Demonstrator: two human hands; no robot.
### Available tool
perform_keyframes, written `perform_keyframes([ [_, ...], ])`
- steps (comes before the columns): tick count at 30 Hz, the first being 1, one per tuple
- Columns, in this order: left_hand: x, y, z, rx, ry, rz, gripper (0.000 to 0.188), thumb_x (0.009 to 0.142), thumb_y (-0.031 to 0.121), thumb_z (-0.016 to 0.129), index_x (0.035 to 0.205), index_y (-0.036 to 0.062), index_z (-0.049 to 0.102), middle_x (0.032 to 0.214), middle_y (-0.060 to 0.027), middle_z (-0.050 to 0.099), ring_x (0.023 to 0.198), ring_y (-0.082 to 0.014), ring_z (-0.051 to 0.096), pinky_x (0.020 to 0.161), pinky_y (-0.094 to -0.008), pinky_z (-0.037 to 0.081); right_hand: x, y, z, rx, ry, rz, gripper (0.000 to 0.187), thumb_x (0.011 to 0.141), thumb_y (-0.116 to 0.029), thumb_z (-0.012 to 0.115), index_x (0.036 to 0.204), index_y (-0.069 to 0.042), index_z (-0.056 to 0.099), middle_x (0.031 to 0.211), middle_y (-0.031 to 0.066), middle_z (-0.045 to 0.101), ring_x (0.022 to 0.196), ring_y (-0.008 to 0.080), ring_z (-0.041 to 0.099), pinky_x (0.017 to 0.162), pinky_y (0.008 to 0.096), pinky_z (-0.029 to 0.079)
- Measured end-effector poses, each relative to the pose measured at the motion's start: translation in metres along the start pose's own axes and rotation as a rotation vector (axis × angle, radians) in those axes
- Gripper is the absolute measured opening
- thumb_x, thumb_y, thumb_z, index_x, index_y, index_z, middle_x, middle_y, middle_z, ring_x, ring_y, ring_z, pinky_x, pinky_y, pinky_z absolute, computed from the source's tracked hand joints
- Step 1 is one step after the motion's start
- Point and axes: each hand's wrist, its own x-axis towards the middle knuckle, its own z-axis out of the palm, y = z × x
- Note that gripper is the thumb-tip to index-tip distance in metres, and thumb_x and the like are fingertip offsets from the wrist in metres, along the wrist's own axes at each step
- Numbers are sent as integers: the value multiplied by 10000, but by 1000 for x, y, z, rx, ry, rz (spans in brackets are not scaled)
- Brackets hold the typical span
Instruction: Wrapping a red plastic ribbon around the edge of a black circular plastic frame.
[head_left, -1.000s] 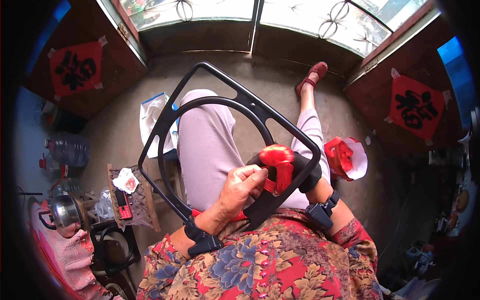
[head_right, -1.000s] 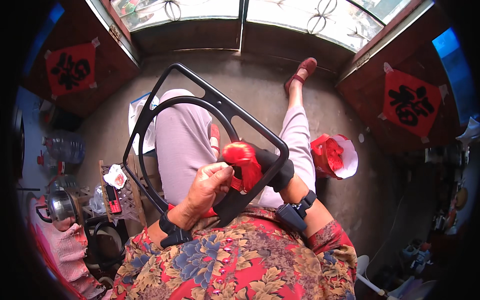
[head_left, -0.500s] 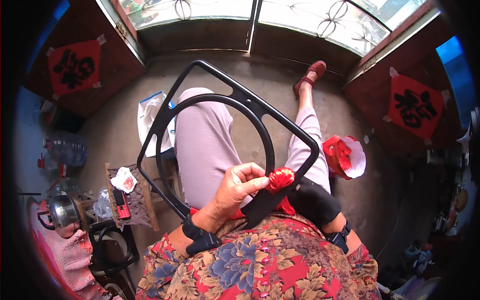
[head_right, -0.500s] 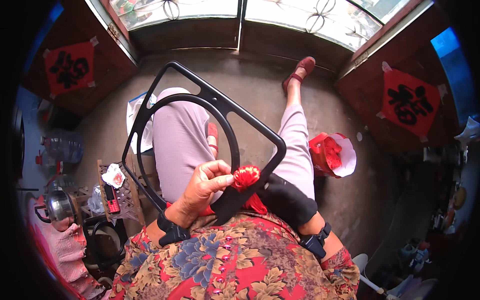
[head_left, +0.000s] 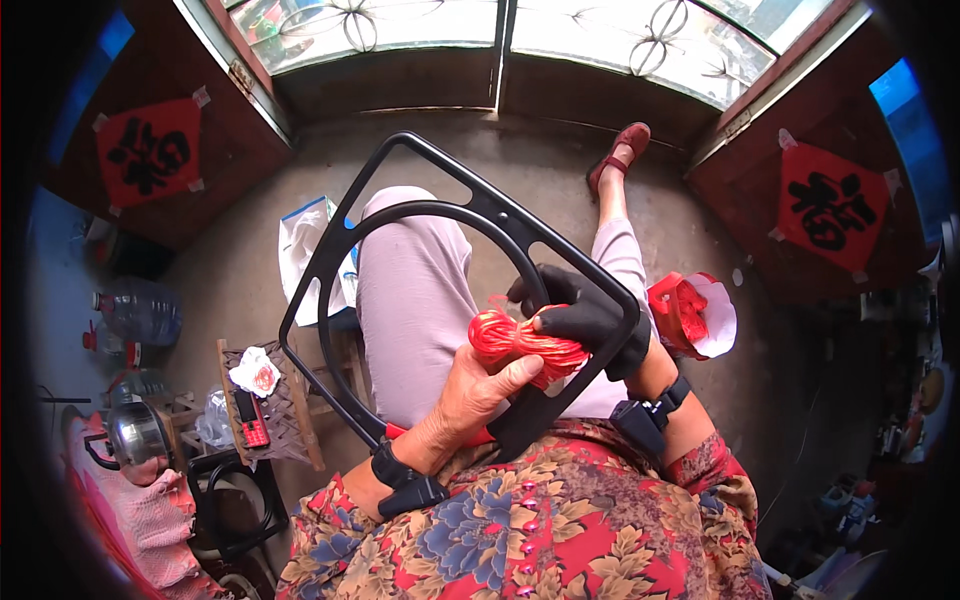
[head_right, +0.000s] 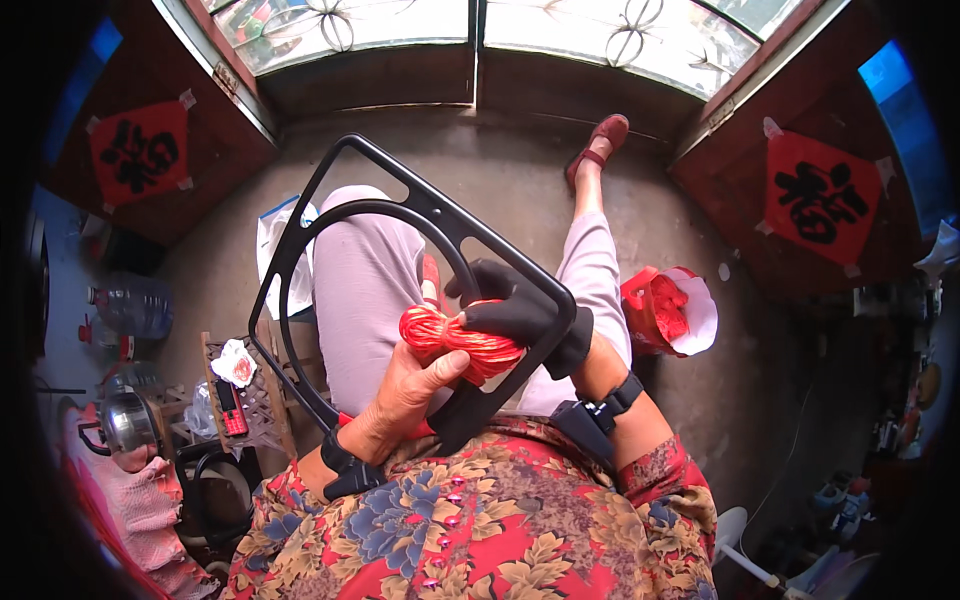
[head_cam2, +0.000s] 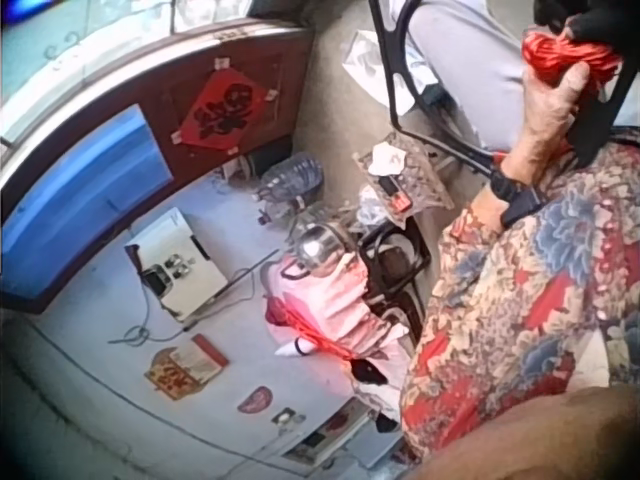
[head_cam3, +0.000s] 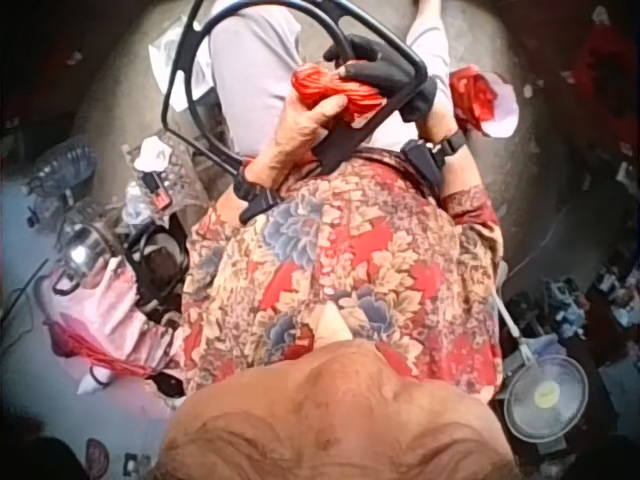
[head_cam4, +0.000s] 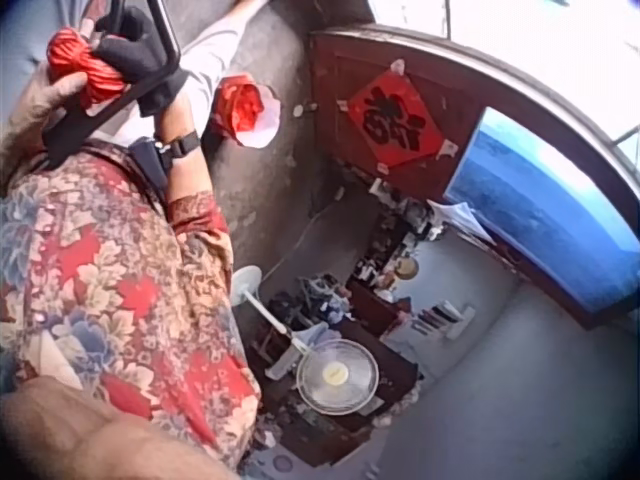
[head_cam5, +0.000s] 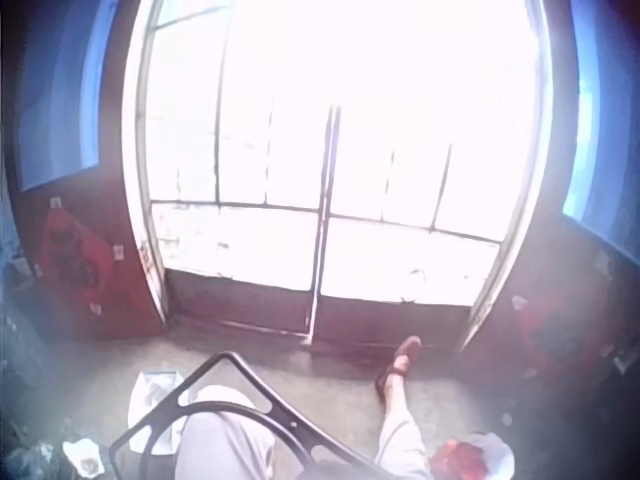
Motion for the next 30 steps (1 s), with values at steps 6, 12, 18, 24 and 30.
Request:
perform_keyframes([
  [6,0,-11,-24,25,-16,-108,379,923,382,484,950,26,611,774,1,598,639,-62,521,573,-198,409,-37,69,-2,-22,80,-39,430,855,-87,569,1255,18,451,1191,142,545,1101,199,517,961,295,385],
  [12,0,-24,-22,-98,110,-77,357,941,350,440,939,38,614,767,1,606,627,-53,523,547,-196,394,-24,54,21,754,-8,85,381,883,-105,501,1236,33,461,1211,133,534,1099,201,521,969,314,395],
  [18,3,-12,-20,-193,-9,-245,203,896,217,536,952,42,621,791,30,611,612,-26,479,546,-175,358,-14,93,-2,-6,422,153,278,833,-2,530,1109,-32,511,1019,74,560,932,170,563,796,265,484],
  [24,-4,-11,-27,-252,-56,-269,164,858,42,555,1003,-29,580,969,-106,637,836,-148,620,786,-260,498,-62,59,-43,815,643,-92,226,860,-43,490,1085,-30,471,912,51,494,807,140,514,714,246,451],
  [30,1,-10,-24,-282,-93,-236,171,873,69,552,1019,-19,574,933,-82,631,836,-147,608,794,-264,491,-135,-12,-65,1314,510,-414,195,929,-169,429,1040,-8,434,758,16,401,634,94,436,605,232,396],
])
